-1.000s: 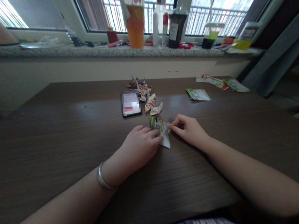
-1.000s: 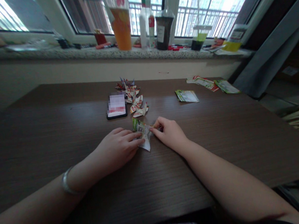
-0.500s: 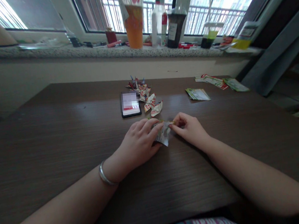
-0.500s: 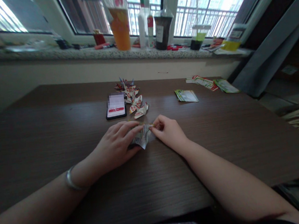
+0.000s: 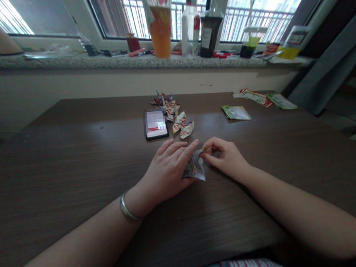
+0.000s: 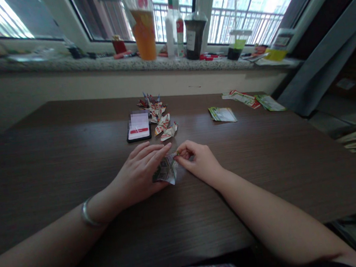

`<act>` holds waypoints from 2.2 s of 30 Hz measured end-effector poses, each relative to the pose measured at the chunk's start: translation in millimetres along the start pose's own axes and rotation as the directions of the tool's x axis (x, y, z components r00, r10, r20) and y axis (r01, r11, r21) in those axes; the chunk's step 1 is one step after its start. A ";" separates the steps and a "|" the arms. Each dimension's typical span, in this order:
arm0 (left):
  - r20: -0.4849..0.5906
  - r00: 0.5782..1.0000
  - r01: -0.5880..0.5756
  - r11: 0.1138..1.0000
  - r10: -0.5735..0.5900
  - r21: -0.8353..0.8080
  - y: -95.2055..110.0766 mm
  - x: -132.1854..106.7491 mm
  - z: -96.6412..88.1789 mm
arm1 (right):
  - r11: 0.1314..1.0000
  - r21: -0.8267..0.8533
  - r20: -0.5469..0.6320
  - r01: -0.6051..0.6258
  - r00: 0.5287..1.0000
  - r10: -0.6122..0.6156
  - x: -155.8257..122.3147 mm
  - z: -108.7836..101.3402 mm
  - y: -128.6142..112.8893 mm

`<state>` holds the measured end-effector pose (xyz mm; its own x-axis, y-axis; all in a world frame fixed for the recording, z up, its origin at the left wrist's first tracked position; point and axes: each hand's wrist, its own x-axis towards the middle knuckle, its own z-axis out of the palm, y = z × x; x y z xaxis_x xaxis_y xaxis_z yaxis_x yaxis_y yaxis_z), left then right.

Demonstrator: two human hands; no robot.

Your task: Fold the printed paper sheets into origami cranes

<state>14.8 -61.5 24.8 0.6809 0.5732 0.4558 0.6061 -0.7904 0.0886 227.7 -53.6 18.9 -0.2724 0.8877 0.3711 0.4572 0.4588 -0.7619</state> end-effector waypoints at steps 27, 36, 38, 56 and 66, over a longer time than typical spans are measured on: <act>-0.211 0.964 0.103 0.961 -0.160 -0.255 0.7 6.9 -0.1 | 0.989 0.049 0.049 0.137 0.989 -0.139 -5.2 -0.6 -6.7; -0.230 0.961 0.086 0.958 -0.152 -0.273 2.9 8.4 -2.8 | 0.963 -0.067 0.027 0.262 0.965 -0.260 -4.2 -2.2 -9.7; -0.225 0.964 0.079 0.958 -0.145 -0.277 3.3 8.7 -3.2 | 0.961 -0.070 0.026 0.269 0.963 -0.267 -4.0 -2.5 -10.4; -0.225 0.958 0.091 0.931 -0.179 -0.354 5.1 7.6 -6.5 | 0.949 -0.205 -0.004 0.241 0.969 -0.247 -7.2 -2.2 -17.7; -0.248 0.946 0.086 0.899 -0.210 -0.430 8.3 9.5 -9.0 | 0.941 -0.174 -0.019 0.291 0.954 -0.298 -7.9 -3.4 -20.9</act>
<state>22.6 -64.5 37.9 0.4146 0.6544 0.6324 0.4265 -0.7536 0.5002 223.1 -70.0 33.7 -0.3804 0.7111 0.5912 0.4981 0.6962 -0.5169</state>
